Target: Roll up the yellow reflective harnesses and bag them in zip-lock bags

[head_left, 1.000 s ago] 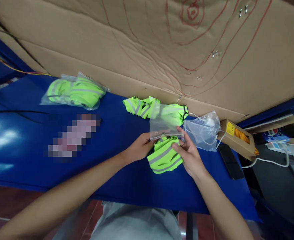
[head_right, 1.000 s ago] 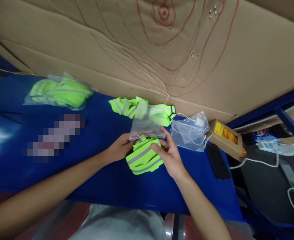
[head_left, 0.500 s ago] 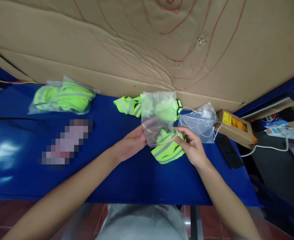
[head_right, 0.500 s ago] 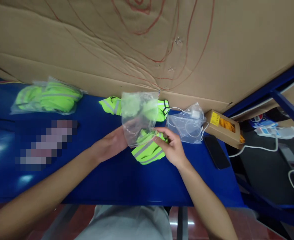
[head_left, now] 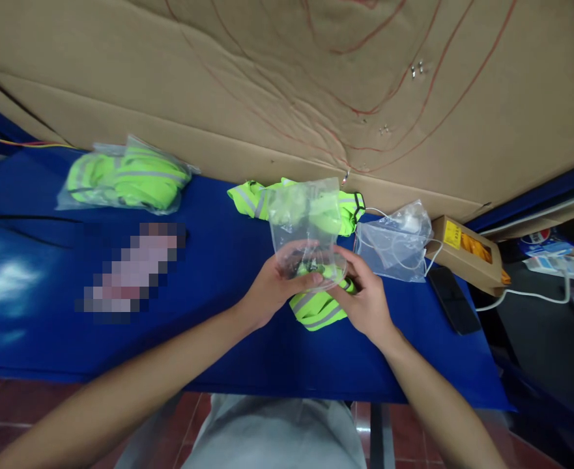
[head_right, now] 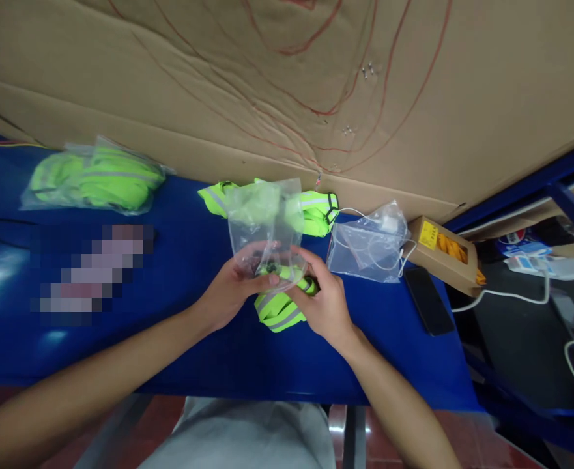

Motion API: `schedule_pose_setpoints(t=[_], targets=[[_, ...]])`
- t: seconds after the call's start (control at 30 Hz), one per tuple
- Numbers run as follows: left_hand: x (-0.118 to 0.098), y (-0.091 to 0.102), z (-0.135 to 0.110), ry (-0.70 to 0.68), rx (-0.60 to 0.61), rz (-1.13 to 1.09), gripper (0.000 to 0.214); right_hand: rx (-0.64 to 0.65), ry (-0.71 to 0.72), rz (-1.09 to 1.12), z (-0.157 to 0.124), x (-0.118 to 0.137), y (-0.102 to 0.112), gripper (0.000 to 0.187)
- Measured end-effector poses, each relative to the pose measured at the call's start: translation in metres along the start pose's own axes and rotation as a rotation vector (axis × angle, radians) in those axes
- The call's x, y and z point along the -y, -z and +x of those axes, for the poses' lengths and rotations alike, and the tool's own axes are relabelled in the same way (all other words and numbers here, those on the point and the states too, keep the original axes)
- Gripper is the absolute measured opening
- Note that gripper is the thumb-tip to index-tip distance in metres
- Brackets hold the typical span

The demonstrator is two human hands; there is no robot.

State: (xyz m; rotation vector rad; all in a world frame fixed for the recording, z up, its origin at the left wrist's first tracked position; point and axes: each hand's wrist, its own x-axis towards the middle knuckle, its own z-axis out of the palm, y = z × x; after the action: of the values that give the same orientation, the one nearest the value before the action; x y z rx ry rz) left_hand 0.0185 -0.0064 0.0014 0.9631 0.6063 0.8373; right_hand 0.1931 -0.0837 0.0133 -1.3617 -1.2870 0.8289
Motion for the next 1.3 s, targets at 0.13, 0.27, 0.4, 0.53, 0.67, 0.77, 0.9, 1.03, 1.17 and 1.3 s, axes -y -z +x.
schedule_pose_setpoints(t=[0.13,0.27,0.4,0.53,0.67,0.77,0.9,1.03,1.17,1.3], targets=[[0.001,-0.003,-0.002,0.006,-0.023,-0.050,0.043,-0.151,-0.030,0.083,0.003,0.001,0.001,0.037],[0.006,-0.009,-0.005,-0.002,-0.060,-0.111,0.043,-0.256,-0.142,0.253,0.005,-0.002,-0.003,0.040],[0.009,-0.012,-0.006,-0.010,-0.072,-0.099,0.050,-0.325,-0.223,0.446,0.007,-0.007,-0.005,0.043],[0.008,-0.010,-0.008,0.048,-0.036,-0.128,0.052,-0.204,-0.202,0.372,0.009,-0.006,-0.002,0.049],[0.011,-0.011,-0.010,0.065,0.032,-0.171,0.053,-0.114,-0.172,0.276,0.009,-0.002,-0.003,0.061],[0.018,-0.015,-0.011,0.094,0.009,-0.206,0.063,-0.208,-0.139,0.287,0.010,-0.004,-0.009,0.057],[0.025,-0.017,-0.010,0.127,-0.025,-0.242,0.065,-0.261,-0.155,0.217,0.009,-0.012,-0.016,0.047],[0.026,-0.015,-0.009,0.121,-0.067,-0.280,0.063,-0.124,-0.105,0.257,0.008,-0.016,-0.014,0.031],[0.016,-0.014,-0.007,0.111,-0.088,-0.307,0.057,-0.169,-0.148,0.186,0.009,-0.013,-0.015,0.043],[0.000,-0.009,-0.004,-0.035,-0.143,-0.254,0.060,-0.022,-0.340,0.290,0.006,-0.013,-0.024,0.051]])
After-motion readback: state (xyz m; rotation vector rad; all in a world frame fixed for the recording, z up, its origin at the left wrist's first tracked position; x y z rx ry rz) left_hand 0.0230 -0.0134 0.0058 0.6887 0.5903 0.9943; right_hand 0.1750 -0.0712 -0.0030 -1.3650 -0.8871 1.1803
